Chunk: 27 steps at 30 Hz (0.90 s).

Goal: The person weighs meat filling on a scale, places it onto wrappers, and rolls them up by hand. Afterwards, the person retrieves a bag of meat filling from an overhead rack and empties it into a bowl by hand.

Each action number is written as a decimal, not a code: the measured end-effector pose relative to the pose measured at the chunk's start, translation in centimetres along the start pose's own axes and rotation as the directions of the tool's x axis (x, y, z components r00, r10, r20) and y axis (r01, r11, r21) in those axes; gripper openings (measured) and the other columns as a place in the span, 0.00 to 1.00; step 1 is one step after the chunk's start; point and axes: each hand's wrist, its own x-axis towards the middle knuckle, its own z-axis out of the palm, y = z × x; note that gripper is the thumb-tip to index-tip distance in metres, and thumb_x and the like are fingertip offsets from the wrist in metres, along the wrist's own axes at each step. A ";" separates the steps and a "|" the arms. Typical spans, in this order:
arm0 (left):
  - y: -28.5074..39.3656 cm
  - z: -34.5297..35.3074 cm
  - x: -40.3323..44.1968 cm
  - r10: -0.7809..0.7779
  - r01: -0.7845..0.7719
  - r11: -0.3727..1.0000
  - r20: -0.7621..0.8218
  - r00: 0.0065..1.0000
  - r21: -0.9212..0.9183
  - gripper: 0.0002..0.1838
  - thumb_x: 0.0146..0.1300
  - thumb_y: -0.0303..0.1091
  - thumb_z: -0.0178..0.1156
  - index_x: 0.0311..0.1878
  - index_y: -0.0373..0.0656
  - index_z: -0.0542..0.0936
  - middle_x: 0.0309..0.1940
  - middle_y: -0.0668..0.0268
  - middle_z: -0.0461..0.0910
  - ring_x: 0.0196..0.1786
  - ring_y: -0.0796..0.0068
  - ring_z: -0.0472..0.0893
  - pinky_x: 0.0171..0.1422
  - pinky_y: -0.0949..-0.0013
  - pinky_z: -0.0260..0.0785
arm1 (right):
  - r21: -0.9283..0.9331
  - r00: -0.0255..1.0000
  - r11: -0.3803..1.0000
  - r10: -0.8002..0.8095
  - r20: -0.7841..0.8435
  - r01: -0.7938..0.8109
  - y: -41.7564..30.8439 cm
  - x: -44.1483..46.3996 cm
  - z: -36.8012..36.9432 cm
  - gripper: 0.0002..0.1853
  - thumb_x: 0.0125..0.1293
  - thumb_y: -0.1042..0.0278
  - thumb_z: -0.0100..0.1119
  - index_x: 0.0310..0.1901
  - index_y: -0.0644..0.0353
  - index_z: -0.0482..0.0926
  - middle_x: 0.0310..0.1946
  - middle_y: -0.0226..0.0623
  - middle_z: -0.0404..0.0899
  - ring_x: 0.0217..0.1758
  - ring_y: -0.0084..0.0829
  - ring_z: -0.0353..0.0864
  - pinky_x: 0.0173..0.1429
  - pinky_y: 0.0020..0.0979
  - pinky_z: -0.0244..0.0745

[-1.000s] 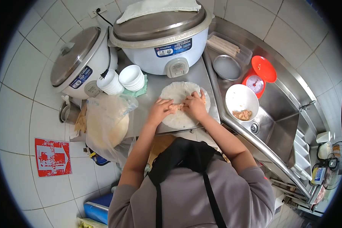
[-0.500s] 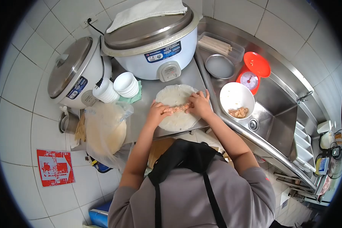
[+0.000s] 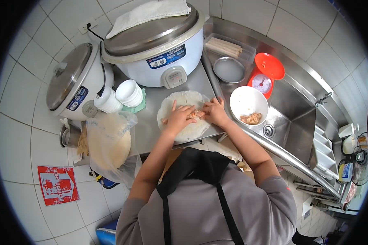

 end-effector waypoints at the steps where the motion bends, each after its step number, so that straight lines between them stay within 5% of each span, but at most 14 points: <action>1: 0.0 0.3 0.5 0.040 -0.040 0.999 -0.015 0.999 0.004 0.28 0.44 0.46 0.66 0.51 0.46 0.77 0.39 0.68 0.77 0.48 0.70 0.74 0.72 0.52 0.39 | 0.025 1.000 1.000 0.008 -0.026 -0.007 0.0 -0.1 -0.1 0.20 0.36 0.58 0.71 0.36 0.48 0.83 0.34 0.22 0.74 0.49 0.32 0.65 0.65 0.52 0.42; 7: -1.2 0.8 2.3 -0.026 0.051 0.994 0.250 0.968 -0.093 0.26 0.41 0.45 0.67 0.46 0.46 0.79 0.34 0.67 0.78 0.45 0.69 0.75 0.71 0.51 0.43 | 0.019 1.000 1.000 0.007 -0.010 -0.007 1.7 0.0 -0.1 0.18 0.37 0.60 0.71 0.36 0.48 0.83 0.33 0.22 0.74 0.49 0.31 0.66 0.65 0.51 0.42; 17: -0.7 -3.8 -1.9 -0.017 0.018 1.000 0.023 1.000 -0.019 0.23 0.46 0.39 0.65 0.48 0.45 0.77 0.39 0.66 0.76 0.46 0.68 0.74 0.70 0.54 0.46 | 0.011 1.000 1.000 -0.013 -0.017 0.013 1.7 -0.2 -2.0 0.15 0.39 0.62 0.68 0.33 0.52 0.82 0.34 0.23 0.74 0.50 0.31 0.66 0.67 0.52 0.43; 20: 0.1 -4.1 -3.8 0.066 -0.066 0.998 -0.020 0.998 0.023 0.17 0.49 0.38 0.64 0.44 0.46 0.79 0.38 0.67 0.76 0.46 0.68 0.74 0.67 0.57 0.52 | 0.082 0.987 0.996 -0.031 -0.157 0.045 1.0 -0.9 -2.8 0.11 0.41 0.66 0.67 0.30 0.52 0.82 0.34 0.24 0.73 0.50 0.31 0.66 0.67 0.51 0.44; 23: 1.2 -3.2 -4.6 0.086 -0.087 0.996 -0.030 0.996 -0.021 0.13 0.50 0.38 0.64 0.40 0.46 0.81 0.36 0.67 0.77 0.44 0.67 0.73 0.59 0.60 0.59 | 0.209 0.934 0.918 -0.355 0.049 0.338 0.0 -2.3 -3.2 0.09 0.43 0.68 0.66 0.30 0.52 0.81 0.32 0.25 0.73 0.48 0.33 0.67 0.66 0.46 0.45; 27: 2.5 -2.7 -4.7 -0.007 0.008 0.991 0.009 1.000 -0.132 0.14 0.49 0.41 0.64 0.38 0.45 0.81 0.34 0.68 0.76 0.43 0.66 0.72 0.53 0.63 0.61 | 0.191 0.880 0.883 -0.456 0.133 0.429 -1.1 -2.3 -2.4 0.06 0.45 0.69 0.64 0.28 0.54 0.79 0.29 0.27 0.71 0.45 0.34 0.67 0.64 0.44 0.48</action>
